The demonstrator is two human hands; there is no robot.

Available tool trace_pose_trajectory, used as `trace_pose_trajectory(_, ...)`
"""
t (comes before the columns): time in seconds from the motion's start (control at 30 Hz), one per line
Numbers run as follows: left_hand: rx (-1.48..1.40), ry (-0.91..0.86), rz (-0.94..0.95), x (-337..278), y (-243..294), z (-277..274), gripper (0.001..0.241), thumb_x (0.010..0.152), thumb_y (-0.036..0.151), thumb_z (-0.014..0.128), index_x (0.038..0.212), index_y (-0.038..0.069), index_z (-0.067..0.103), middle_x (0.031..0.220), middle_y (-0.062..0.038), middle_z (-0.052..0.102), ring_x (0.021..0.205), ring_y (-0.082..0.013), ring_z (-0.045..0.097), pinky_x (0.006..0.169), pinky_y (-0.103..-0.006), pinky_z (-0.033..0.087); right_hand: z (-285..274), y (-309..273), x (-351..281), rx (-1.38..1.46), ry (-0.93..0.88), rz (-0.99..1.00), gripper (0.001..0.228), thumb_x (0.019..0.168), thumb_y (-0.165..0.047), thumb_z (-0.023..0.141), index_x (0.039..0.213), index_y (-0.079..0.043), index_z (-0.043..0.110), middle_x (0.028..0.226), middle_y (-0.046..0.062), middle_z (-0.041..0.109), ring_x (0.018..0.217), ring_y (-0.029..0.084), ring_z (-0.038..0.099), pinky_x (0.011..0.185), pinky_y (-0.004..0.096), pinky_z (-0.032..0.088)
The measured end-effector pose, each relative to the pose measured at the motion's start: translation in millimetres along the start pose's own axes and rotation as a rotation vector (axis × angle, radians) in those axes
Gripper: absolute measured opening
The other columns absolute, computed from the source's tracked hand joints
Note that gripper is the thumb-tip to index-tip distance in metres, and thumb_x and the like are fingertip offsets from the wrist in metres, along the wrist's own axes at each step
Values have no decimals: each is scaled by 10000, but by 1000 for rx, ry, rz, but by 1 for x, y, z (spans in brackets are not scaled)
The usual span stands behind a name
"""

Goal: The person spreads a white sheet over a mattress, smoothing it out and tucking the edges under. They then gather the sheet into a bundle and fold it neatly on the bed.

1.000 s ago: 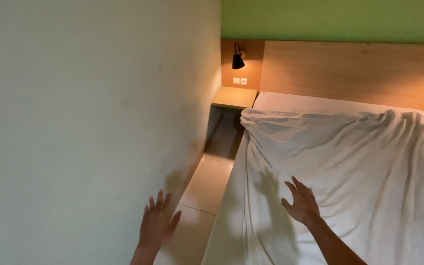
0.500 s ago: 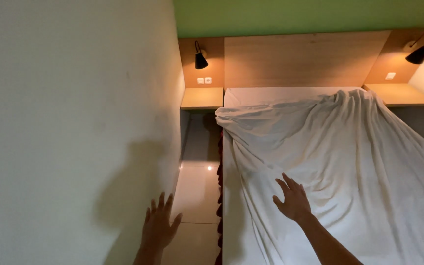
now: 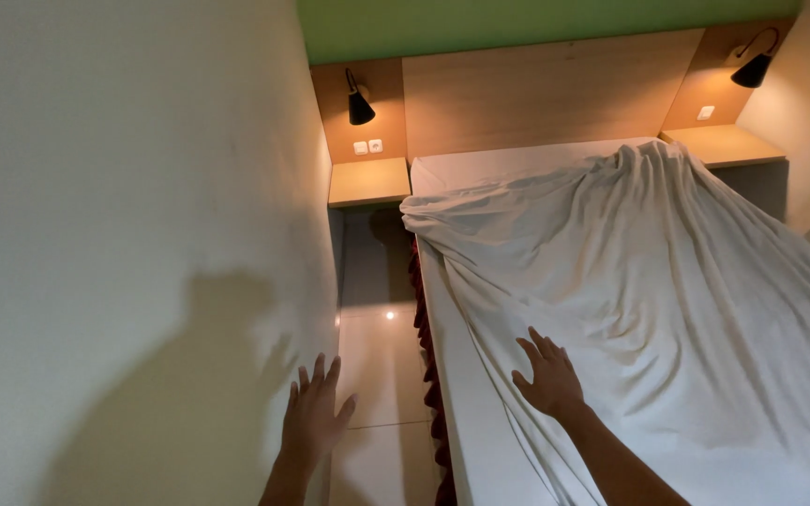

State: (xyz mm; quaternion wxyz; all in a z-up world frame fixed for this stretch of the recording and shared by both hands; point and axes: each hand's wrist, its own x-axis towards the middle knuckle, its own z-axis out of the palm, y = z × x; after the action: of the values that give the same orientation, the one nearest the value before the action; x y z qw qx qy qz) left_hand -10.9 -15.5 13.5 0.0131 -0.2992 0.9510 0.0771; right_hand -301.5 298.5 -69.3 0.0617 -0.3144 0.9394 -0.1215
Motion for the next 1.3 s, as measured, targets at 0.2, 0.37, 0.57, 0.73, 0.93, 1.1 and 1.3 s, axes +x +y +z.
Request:
trace_pose_trajectory(0.2,2,-98,-29,27,-8,-8,818,1009,551,509,1643,201,129,1730,-97,28,1572,-430,73,1276,-520,114,22,-12,30,-41,-46,26,719,983,-490,568,1593,-274,256,1729,-6,57,1592,265,114,1301,446,109)
trace_pose_trajectory(0.37,6,-94,-9,78,-26,6,818,1007,552,521,1639,198,141,1729,-108,47,1568,-446,85,1270,-541,128,50,-17,79,-9,-59,16,721,993,-489,557,1598,-251,244,1732,6,42,1592,277,103,1295,461,104)
trace_pose_trajectory(0.57,18,-85,39,177,-31,7,800,1008,554,517,1635,207,161,1722,-121,71,1559,-473,97,1268,-552,147,38,-33,146,20,-91,69,724,991,-485,570,1598,-250,253,1739,3,57,1598,276,117,1306,457,118)
trace_pose_trajectory(0.73,27,-110,63,253,-17,0,786,1021,558,498,1632,195,163,1726,-130,55,1558,-477,93,1267,-559,140,32,-22,201,-15,-147,91,718,1000,-484,566,1601,-264,241,1739,-14,52,1605,272,99,1309,452,114)
trace_pose_trajectory(0.93,-43,-97,43,324,-5,6,775,1029,577,471,1630,187,175,1725,-133,46,1571,-459,71,1273,-552,130,41,4,256,-31,-139,93,706,999,-477,569,1592,-274,243,1735,-16,44,1604,268,101,1306,449,125)
trace_pose_trajectory(1.1,-131,-119,57,377,9,9,804,1030,589,465,1644,178,149,1728,-133,32,1576,-455,49,1281,-543,111,55,26,301,-72,-223,144,744,1001,-513,588,1608,-276,230,1742,8,44,1608,300,120,1302,504,164)
trace_pose_trajectory(1.3,-132,-179,129,440,9,33,795,1028,579,470,1643,189,151,1730,-141,33,1565,-481,49,1282,-538,105,64,38,330,-39,-214,224,732,990,-516,604,1592,-296,250,1736,3,66,1605,285,135,1301,503,168)
